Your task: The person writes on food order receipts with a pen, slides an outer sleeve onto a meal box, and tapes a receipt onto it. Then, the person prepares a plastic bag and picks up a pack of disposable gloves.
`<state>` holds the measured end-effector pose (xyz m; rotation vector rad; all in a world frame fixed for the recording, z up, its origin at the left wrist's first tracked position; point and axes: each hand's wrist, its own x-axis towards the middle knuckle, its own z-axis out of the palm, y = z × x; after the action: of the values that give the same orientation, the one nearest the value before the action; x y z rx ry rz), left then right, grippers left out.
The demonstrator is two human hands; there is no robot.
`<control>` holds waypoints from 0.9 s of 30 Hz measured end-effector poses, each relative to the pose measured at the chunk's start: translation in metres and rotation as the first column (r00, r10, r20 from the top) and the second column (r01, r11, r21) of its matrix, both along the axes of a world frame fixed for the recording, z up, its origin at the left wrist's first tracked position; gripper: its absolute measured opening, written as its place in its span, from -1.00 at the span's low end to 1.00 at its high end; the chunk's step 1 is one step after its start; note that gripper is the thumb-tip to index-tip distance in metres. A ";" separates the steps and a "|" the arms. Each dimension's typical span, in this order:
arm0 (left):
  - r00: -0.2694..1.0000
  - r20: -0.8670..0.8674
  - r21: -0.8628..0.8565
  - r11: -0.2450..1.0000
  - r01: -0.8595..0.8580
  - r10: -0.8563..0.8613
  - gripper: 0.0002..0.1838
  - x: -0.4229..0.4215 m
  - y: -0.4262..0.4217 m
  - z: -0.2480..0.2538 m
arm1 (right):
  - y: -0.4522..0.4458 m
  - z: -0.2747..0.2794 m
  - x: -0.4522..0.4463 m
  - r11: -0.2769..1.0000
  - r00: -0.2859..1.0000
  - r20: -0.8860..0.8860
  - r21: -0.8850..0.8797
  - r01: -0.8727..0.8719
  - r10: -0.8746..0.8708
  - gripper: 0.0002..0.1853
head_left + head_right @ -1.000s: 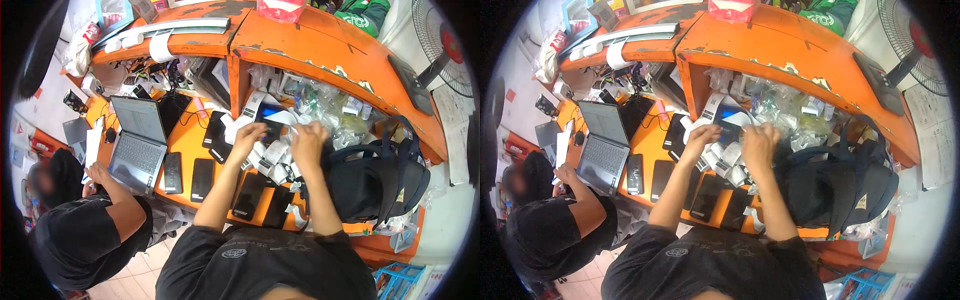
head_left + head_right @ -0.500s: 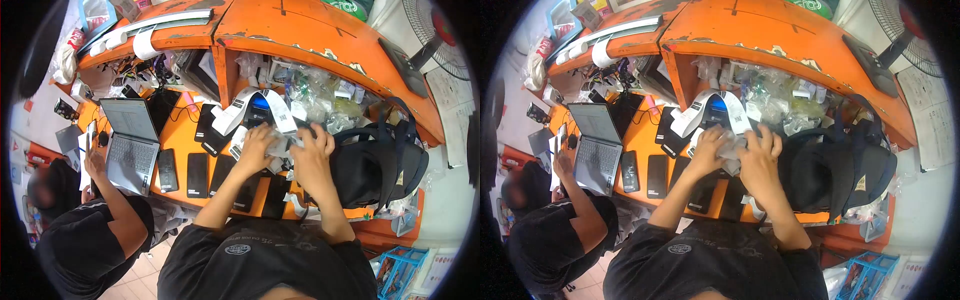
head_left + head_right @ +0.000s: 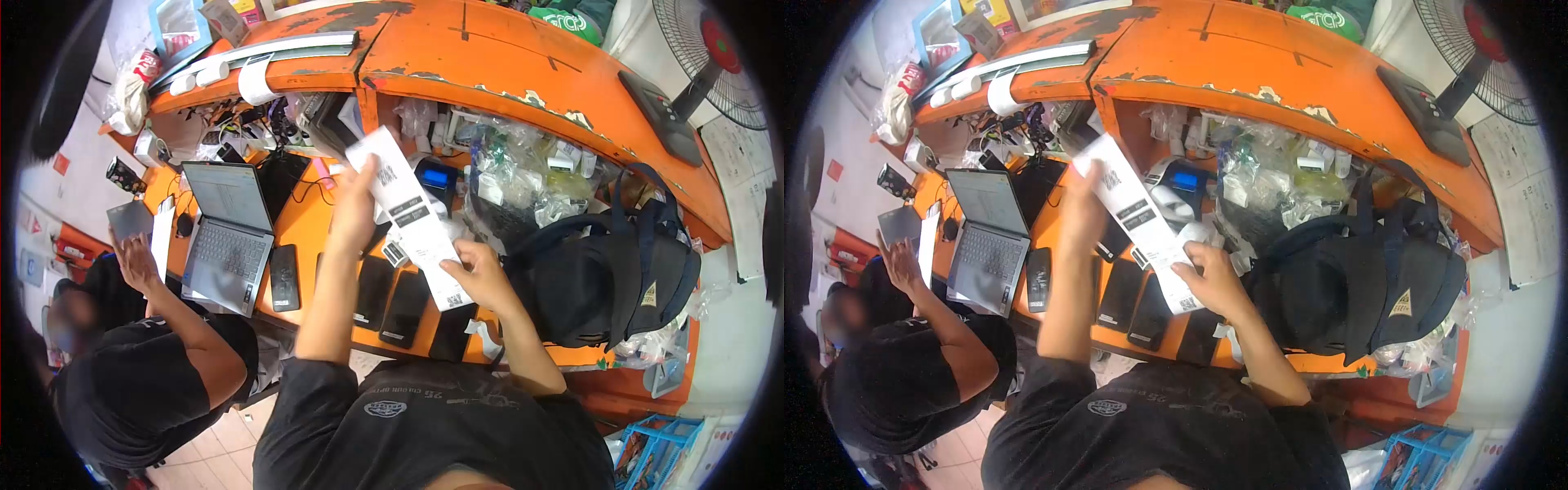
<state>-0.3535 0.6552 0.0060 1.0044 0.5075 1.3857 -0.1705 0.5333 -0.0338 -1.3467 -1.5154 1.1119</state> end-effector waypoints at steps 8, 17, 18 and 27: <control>0.715 -0.145 0.856 0.449 -0.257 0.684 -0.79 0.025 0.070 0.112 | 0.029 -0.007 -0.001 0.951 0.951 -0.224 0.175 0.256 -0.215 -0.85; 0.352 -0.510 0.830 0.557 -0.037 0.785 -0.87 0.147 0.148 0.116 | 0.085 -0.021 0.011 0.734 0.835 -0.159 0.412 0.541 -0.526 -0.71; 0.320 -0.509 0.842 0.539 -0.005 0.799 -0.88 0.150 0.147 0.117 | 0.087 -0.027 0.010 0.752 0.843 -0.235 0.382 0.538 -0.484 -0.71; 0.257 -0.450 0.888 0.459 0.027 0.856 -0.91 0.159 0.152 0.109 | 0.124 -0.054 -0.012 0.983 0.919 -0.350 -0.083 0.161 -0.180 -0.79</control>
<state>-0.1944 0.8072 0.1150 2.6467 1.1815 1.5145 -0.1823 0.6569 -0.0875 -1.2071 -1.0908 1.2153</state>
